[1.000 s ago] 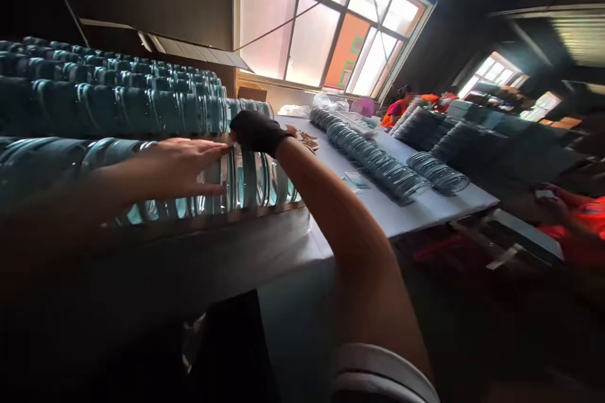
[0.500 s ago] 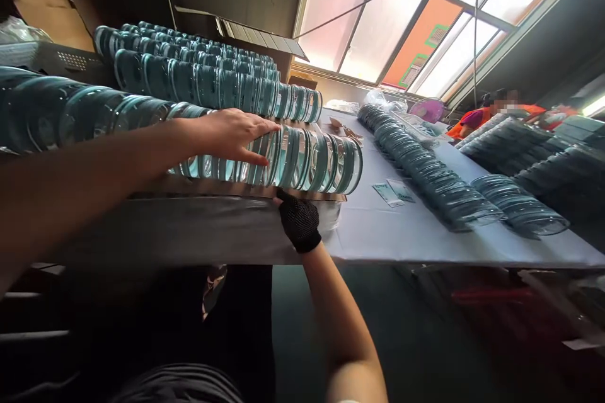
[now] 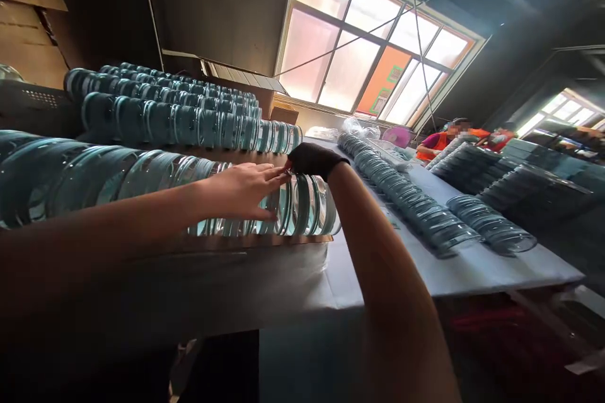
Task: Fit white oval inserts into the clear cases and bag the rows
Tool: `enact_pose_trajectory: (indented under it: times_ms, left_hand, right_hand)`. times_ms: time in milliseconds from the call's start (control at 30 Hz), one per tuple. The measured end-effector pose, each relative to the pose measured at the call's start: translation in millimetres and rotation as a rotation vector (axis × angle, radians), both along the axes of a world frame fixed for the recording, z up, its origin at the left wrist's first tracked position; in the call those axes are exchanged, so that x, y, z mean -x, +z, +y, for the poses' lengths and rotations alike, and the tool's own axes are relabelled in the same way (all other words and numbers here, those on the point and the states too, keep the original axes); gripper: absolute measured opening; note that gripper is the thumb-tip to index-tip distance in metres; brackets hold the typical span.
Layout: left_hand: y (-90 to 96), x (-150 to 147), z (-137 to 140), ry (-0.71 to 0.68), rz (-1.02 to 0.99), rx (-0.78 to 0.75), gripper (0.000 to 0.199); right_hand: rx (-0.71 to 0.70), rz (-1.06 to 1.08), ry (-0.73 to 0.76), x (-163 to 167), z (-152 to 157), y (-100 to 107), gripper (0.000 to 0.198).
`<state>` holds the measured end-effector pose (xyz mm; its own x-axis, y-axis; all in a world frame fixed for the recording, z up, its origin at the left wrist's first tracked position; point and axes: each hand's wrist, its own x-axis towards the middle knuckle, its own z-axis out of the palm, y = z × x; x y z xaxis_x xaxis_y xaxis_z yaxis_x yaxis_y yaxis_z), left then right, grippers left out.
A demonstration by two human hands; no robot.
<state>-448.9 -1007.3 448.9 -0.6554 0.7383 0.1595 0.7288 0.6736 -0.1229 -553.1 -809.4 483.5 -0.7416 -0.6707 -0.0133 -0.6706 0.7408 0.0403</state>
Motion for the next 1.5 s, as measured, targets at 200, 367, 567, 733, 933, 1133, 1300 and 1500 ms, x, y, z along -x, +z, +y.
enact_pose_trajectory:
  times_ms: [200,367,567,733,933,1133,1300,1500]
  left_hand:
    - [-1.9,3.3,-7.6,-0.010,-0.019,-0.009,0.092]
    - [4.4,10.1,-6.4,0.007,-0.093,0.024,0.093]
    - [6.1,11.2,-5.2,0.023,-0.114,0.049,0.094]
    - [4.8,6.7,-6.0,0.046,-0.066,0.088,0.095]
    - [13.4,2.3,-8.5,0.061,-0.054,0.146,0.094]
    - [20.3,16.6,26.4,0.047,-0.024,0.065,0.093]
    - [4.0,21.3,53.2,0.022,-0.067,0.027,0.097]
    - [-6.0,22.7,46.3,0.015,-0.063,-0.017,0.093]
  right_hand:
    - [-0.062,-0.007,0.038,4.3,-10.5,1.3,0.028]
    - [0.392,0.131,0.092,-52.6,33.3,-19.4,0.017]
    - [0.648,0.273,0.001,-154.1,57.8,-114.7,0.021]
    - [0.470,0.687,-0.178,-171.0,31.5,-207.1,0.029]
    - [0.617,0.867,-0.109,-174.5,26.4,-221.0,0.029]
    - [0.697,0.682,-0.383,-112.1,71.4,-87.6,0.034]
    - [0.048,0.020,-0.261,-12.7,56.4,-11.5,0.026]
    - [-0.042,-0.197,-0.226,30.0,46.3,-9.9,0.031]
